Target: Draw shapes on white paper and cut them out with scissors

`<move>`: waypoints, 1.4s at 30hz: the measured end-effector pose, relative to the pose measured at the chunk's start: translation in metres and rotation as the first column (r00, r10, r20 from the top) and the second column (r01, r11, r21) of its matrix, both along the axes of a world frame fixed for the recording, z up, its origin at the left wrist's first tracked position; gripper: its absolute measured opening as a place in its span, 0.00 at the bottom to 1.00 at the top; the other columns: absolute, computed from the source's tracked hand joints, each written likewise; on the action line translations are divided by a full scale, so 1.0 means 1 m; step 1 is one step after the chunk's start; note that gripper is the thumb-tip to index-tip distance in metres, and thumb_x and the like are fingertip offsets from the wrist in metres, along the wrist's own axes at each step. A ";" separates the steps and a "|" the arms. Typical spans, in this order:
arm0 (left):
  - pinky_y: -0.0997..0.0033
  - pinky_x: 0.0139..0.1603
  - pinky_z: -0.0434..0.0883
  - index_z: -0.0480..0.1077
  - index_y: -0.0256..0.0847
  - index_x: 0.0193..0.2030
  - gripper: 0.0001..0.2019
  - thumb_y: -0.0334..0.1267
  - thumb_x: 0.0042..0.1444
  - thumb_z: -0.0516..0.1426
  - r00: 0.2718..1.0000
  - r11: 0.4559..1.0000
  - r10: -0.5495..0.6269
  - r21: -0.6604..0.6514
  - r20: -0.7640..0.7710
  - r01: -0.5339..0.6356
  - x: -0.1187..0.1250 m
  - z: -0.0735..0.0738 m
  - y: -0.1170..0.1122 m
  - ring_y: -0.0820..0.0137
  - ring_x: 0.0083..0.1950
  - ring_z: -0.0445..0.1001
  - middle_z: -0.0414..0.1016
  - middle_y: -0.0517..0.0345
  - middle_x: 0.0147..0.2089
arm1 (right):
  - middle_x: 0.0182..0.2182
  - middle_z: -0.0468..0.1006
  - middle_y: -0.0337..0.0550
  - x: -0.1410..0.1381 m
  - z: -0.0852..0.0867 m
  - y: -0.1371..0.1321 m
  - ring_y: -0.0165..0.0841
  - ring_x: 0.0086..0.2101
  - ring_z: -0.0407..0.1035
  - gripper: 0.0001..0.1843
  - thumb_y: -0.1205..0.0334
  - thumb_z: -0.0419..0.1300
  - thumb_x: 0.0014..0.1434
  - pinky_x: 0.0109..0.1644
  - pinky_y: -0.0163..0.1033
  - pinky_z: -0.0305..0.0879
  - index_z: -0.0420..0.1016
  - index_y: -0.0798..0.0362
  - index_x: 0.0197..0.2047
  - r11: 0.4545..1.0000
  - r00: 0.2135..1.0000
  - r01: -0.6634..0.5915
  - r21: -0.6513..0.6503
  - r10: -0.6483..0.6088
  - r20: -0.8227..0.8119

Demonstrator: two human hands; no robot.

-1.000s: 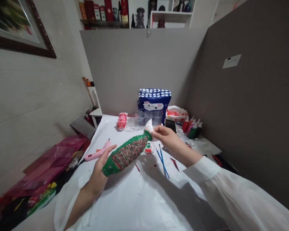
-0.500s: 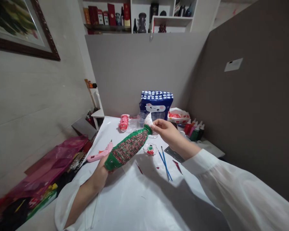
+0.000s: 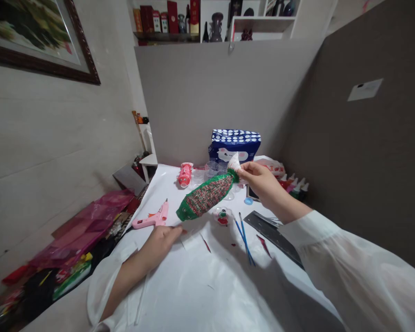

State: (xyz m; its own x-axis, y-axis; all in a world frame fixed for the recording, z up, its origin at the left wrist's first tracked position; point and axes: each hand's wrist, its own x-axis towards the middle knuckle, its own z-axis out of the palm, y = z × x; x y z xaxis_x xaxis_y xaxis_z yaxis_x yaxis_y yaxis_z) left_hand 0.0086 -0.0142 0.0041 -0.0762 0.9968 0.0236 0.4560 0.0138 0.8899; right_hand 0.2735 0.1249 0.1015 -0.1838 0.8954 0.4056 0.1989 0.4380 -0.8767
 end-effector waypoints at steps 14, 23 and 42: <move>0.64 0.30 0.60 0.77 0.37 0.28 0.10 0.34 0.51 0.54 0.670 0.967 -0.163 0.019 -0.725 0.256 0.026 -0.002 -0.030 0.55 0.30 0.78 0.81 0.44 0.28 | 0.52 0.74 0.48 -0.132 -0.012 0.070 0.41 0.46 0.73 0.16 0.58 0.60 0.67 0.48 0.50 0.73 0.71 0.54 0.55 0.945 0.770 -0.317 -0.083 0.308 0.559; 0.60 0.33 0.67 0.78 0.37 0.29 0.09 0.32 0.50 0.55 0.541 0.938 -0.170 0.034 -0.824 0.346 0.030 -0.010 -0.029 0.52 0.32 0.80 0.81 0.44 0.28 | 0.53 0.74 0.48 -0.186 -0.043 0.089 0.41 0.47 0.73 0.17 0.58 0.60 0.67 0.49 0.51 0.73 0.71 0.54 0.56 0.926 0.616 -0.359 -0.111 0.325 0.717; 0.63 0.27 0.56 0.63 0.41 0.18 0.11 0.25 0.47 0.55 0.706 0.639 0.122 0.599 -0.698 0.483 0.023 -0.024 -0.023 0.70 0.22 0.70 0.69 0.60 0.18 | 0.53 0.74 0.49 -0.152 -0.016 0.051 0.41 0.47 0.73 0.16 0.58 0.60 0.67 0.49 0.51 0.73 0.71 0.54 0.56 0.953 0.582 -0.304 -0.022 0.204 0.787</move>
State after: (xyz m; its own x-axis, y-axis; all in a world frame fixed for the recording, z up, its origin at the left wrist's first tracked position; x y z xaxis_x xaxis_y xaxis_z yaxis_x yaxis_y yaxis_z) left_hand 0.0320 -0.0376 -0.0198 0.4395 0.6096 0.6597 0.7901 -0.6118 0.0389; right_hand 0.1213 0.1759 0.0855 -0.6849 0.7236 0.0859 0.6440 0.6562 -0.3932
